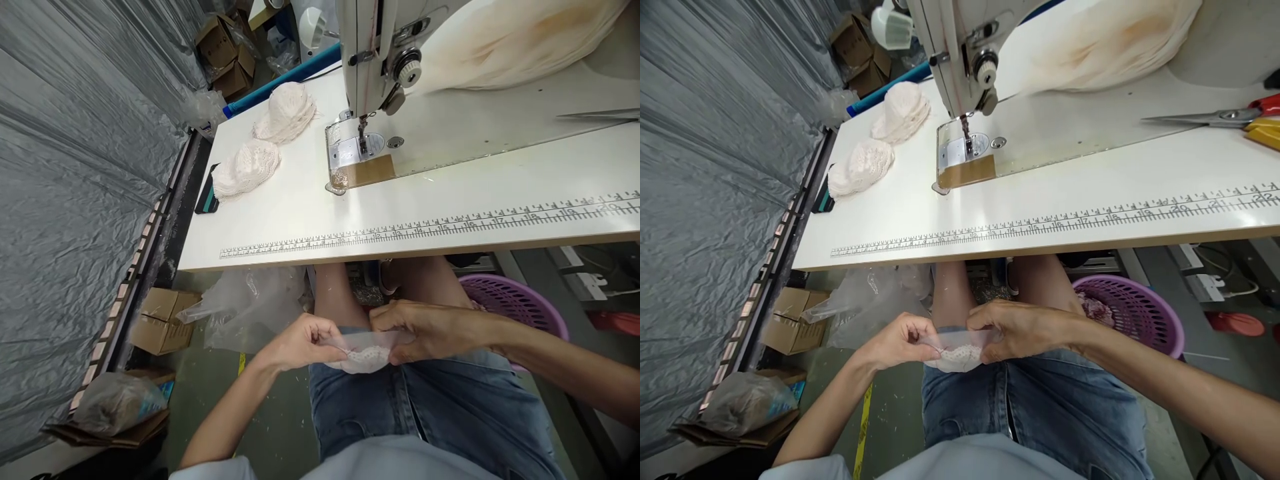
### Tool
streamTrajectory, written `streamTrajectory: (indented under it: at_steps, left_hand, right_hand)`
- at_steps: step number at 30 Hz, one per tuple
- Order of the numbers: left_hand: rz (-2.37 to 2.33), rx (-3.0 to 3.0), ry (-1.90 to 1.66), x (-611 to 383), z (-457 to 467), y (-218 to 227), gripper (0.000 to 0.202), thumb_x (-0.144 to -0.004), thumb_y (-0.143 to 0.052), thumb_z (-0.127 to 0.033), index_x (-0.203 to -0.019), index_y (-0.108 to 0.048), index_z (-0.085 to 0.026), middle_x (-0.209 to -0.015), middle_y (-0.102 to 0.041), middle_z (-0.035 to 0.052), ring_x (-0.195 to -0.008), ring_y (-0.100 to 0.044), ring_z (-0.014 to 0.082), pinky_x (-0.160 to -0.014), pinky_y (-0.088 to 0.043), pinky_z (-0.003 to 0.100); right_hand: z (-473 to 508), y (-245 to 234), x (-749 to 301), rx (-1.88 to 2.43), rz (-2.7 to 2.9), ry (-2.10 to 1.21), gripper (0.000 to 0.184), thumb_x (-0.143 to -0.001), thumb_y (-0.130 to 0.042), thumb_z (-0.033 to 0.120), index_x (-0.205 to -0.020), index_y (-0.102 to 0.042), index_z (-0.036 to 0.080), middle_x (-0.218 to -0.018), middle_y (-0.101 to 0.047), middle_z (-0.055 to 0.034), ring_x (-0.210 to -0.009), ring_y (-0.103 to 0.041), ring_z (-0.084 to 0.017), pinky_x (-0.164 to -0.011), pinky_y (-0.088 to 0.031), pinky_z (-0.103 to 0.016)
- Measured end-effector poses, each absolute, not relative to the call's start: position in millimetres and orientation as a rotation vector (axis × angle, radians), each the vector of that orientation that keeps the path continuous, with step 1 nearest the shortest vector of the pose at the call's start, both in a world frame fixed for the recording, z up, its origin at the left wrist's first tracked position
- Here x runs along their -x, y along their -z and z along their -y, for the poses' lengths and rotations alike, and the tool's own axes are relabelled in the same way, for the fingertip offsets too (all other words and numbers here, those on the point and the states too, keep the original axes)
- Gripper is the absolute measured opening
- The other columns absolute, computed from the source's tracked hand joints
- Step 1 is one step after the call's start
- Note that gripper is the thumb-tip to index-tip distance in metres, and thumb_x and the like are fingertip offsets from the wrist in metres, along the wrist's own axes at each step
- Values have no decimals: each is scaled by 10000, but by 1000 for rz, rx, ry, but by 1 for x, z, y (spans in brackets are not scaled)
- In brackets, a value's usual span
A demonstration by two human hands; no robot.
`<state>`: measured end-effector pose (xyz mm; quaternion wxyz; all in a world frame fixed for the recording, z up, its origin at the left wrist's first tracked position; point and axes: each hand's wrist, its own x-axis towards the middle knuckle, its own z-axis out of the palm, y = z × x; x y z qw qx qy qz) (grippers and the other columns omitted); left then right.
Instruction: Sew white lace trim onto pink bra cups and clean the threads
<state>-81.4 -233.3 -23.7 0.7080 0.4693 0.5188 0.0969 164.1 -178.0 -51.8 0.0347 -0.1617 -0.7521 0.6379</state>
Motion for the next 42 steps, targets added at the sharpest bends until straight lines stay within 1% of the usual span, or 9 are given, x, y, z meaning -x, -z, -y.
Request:
streamTrajectory:
  at_steps: [3, 7, 11, 20, 25, 29, 34, 39, 42]
  left_hand:
    - [-1143, -959, -244, 79, 234, 22, 390, -632, -779, -436, -805, -693, -97, -604, -643, 26, -517, -511, 67, -517, -374, 169]
    - [-1146, -923, -243, 78, 236, 22, 428, -630, -781, -434, -891, -722, -101, -681, -690, 66, -559, -561, 91, -564, -424, 191]
    - [-1147, -949, -239, 77, 235, 22, 407, -626, -787, -422, -873, -737, -102, -696, -697, 77, -580, -577, 102, -590, -447, 204]
    - [-1186, -955, -223, 72, 234, 19, 415, -607, -788, -445, -837, -746, -102, -693, -700, 86, -578, -588, 125, -598, -464, 232]
    - [-1211, -945, -248, 72, 235, 19, 380, -620, -791, -412, -838, -745, -104, -633, -679, 60, -549, -558, 101, -563, -426, 201]
    - [-1209, -929, -268, 72, 237, 19, 349, -637, -789, -383, -847, -745, -107, -654, -687, 60, -550, -546, 86, -558, -409, 186]
    - [-1200, -906, -261, 66, 234, 18, 344, -627, -795, -367, -847, -743, -107, -660, -689, 55, -554, -544, 80, -565, -411, 181]
    - [-1198, -901, -253, 53, 230, 17, 373, -593, -804, -393, -812, -738, -99, -616, -665, 34, -524, -521, 67, -542, -393, 172]
    - [-1198, -871, -255, 48, 229, 16, 395, -576, -807, -412, -805, -734, -98, -648, -673, 42, -550, -543, 78, -566, -409, 183]
  right_hand:
    - [180, 52, -166, 517, 2232, -2079, 154, -812, -548, 278, -777, -605, 139, -716, -544, 6, -659, -505, -133, -571, -344, -222]
    - [180, 53, -168, 508, 2170, -2154, 185, -831, -526, 276, -769, -613, 125, -687, -527, 11, -648, -493, -124, -574, -342, -219]
    - [181, 55, -164, 503, 2165, -2118, 201, -806, -586, 323, -813, -629, 127, -715, -531, 12, -653, -486, -125, -558, -324, -219]
    - [181, 56, -163, 492, 2148, -2095, 259, -808, -601, 370, -717, -605, 127, -685, -481, 23, -635, -445, -111, -550, -299, -223]
    - [180, 61, -163, 522, 2096, -2165, 273, -777, -642, 398, -780, -642, 126, -686, -473, 32, -619, -439, -101, -526, -284, -215]
    - [177, 56, -165, 535, 2125, -2097, 263, -797, -630, 370, -728, -657, 118, -671, -456, 28, -607, -431, -99, -529, -277, -225]
    - [176, 52, -170, 535, 2099, -2163, 259, -805, -626, 371, -774, -679, 118, -743, -494, 5, -646, -463, -111, -557, -306, -233]
    - [179, 57, -166, 534, 2116, -2112, 315, -802, -621, 431, -699, -609, 133, -639, -422, 43, -581, -382, -93, -513, -247, -232]
    - [179, 56, -166, 516, 2101, -2097, 332, -839, -581, 426, -675, -586, 137, -641, -415, 37, -592, -385, -97, -532, -260, -240]
